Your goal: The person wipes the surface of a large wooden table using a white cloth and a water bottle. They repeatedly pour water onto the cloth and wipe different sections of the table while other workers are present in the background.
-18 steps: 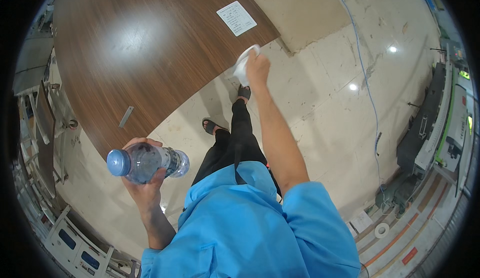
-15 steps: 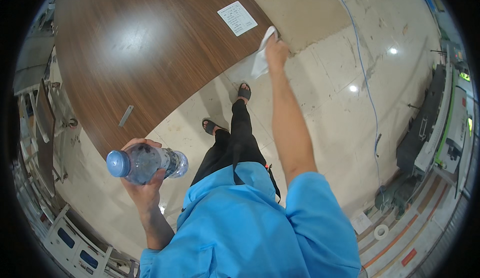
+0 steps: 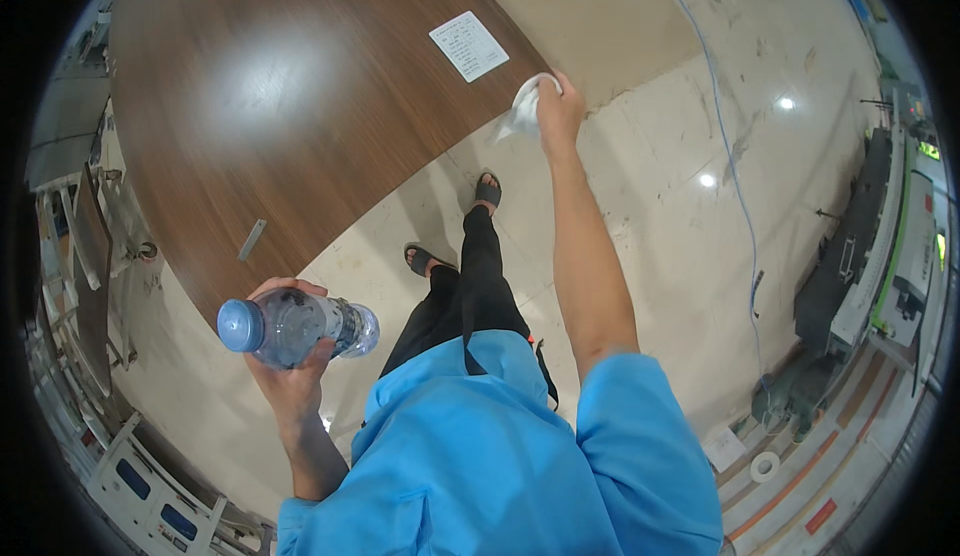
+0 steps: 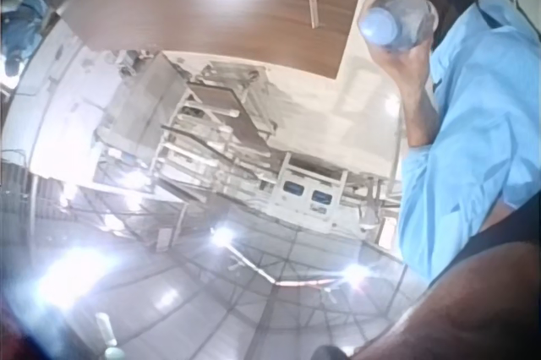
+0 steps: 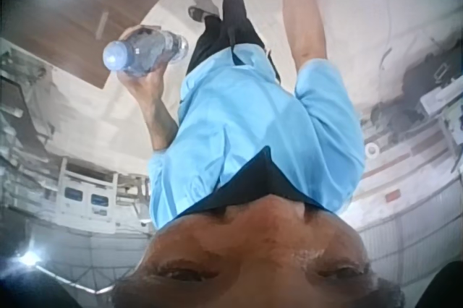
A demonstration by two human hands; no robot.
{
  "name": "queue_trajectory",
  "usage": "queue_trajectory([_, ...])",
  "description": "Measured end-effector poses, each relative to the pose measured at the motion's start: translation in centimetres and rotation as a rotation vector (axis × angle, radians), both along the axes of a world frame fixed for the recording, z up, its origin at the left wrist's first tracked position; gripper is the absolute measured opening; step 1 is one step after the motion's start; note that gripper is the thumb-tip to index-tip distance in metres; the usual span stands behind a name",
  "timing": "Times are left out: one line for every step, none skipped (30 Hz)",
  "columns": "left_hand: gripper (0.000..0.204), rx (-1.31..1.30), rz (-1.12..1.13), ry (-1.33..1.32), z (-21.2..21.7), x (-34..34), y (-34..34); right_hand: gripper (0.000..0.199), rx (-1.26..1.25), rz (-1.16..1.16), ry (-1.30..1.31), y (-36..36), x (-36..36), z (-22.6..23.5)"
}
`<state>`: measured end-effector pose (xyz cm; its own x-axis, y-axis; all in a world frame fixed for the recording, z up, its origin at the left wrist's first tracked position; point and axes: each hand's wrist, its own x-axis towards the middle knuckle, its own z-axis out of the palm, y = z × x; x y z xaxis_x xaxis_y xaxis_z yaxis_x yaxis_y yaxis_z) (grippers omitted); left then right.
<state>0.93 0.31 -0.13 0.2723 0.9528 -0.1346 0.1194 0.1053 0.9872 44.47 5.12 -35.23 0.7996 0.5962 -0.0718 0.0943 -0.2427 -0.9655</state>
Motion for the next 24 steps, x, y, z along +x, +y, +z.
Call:
queue_trajectory([0.069,0.009,0.004,-0.004,-0.1,0.1,0.1,0.047,-0.047,-0.054,0.016,-0.1,-1.7,1.2])
queue_trajectory([0.069,0.027,-0.002,-0.013,-0.2,0.1,0.1,0.047,-0.023,-0.078,-0.014,0.3,-4.6,4.6])
queue_trajectory([0.069,-0.006,0.008,-0.005,-0.3,0.1,0.0,0.048,0.063,-0.108,-0.075,0.6,-8.4,8.7])
queue_trajectory([0.069,-0.021,0.013,-0.003,-0.3,0.1,0.1,0.051,-0.09,-0.107,0.112,0.8,-13.0,11.6])
queue_trajectory([0.069,-0.036,0.016,-0.001,-0.3,0.1,0.2,0.055,-0.142,-0.15,0.229,0.7,-17.0,12.5])
queue_trajectory([0.069,-0.038,0.026,0.003,-0.3,0.1,0.4,0.054,-0.287,-0.03,0.307,0.1,-20.3,12.3])
queue_trajectory([0.069,-0.04,0.036,0.003,-0.3,0.2,0.6,0.054,-0.519,0.163,0.399,-0.4,-23.5,12.5])
queue_trajectory([0.069,-0.049,0.047,0.004,-0.3,0.0,0.5,0.049,-0.387,0.242,0.288,-0.8,-26.4,13.4])
queue_trajectory([0.07,-0.04,0.041,0.002,-0.2,-0.2,0.5,0.045,-0.279,0.294,0.182,-0.6,-27.3,13.7])
queue_trajectory([0.07,-0.028,0.038,-0.003,-0.2,-0.6,0.5,0.043,-0.31,0.26,0.256,-0.6,-27.2,12.7])
queue_trajectory([0.071,-0.013,0.042,-0.007,-0.1,-1.1,0.5,0.043,-0.423,0.265,0.389,-0.7,-27.0,11.4])
queue_trajectory([0.071,0.003,0.061,-0.006,0.1,-1.7,0.3,0.041,-0.477,0.146,0.278,-0.6,-26.1,11.4])
queue_trajectory([0.071,0.02,0.08,-0.008,0.2,-2.3,0.0,0.039,-0.364,0.076,0.427,-0.7,-25.1,10.2])
queue_trajectory([0.072,0.036,0.103,-0.008,0.3,-3.0,-0.2,0.037,-0.171,-0.033,0.601,-0.7,-24.5,9.9])
queue_trajectory([0.072,0.043,0.115,-0.009,0.4,-3.6,-0.4,0.035,-0.028,-0.032,0.601,-1.1,-24.8,9.7])
queue_trajectory([0.072,0.045,0.13,-0.011,0.4,-4.2,-0.5,0.037,-0.134,0.046,0.57,-1.5,-25.5,9.0])
queue_trajectory([0.073,0.059,0.128,-0.025,0.4,-4.7,-0.7,0.04,-0.182,0.079,0.444,-2.1,-26.6,8.6])
queue_trajectory([0.073,0.044,0.144,-0.015,0.3,-5.2,-0.8,0.043,-0.226,0.231,0.325,-2.6,-27.5,8.7])
queue_trajectory([0.073,0.047,0.155,-0.02,0.2,-5.5,-1.0,0.045,-0.282,0.4,0.166,-3.0,-28.8,8.8])
queue_trajectory([0.073,0.039,0.154,-0.017,0.1,-5.8,-1.2,0.048,-0.266,0.404,0.043,-3.1,-29.1,8.6])
queue_trajectory([0.072,0.045,0.164,-0.021,0.1,-6.1,-1.4,0.052,-0.224,0.315,-0.047,-3.2,-29.5,8.4])
queue_trajectory([0.072,0.043,0.162,-0.016,0.1,-6.4,-1.6,0.054,-0.324,0.327,0.068,-3.2,-29.1,8.4])
queue_trajectory([0.072,0.042,0.156,-0.013,0.1,-6.6,-1.7,0.057,-0.449,0.333,0.174,-3.2,-29.0,8.3])
queue_trajectory([0.072,0.05,0.157,-0.02,0.0,-6.8,-1.8,0.066,-0.41,0.234,0.084,-3.0,-28.3,8.1])
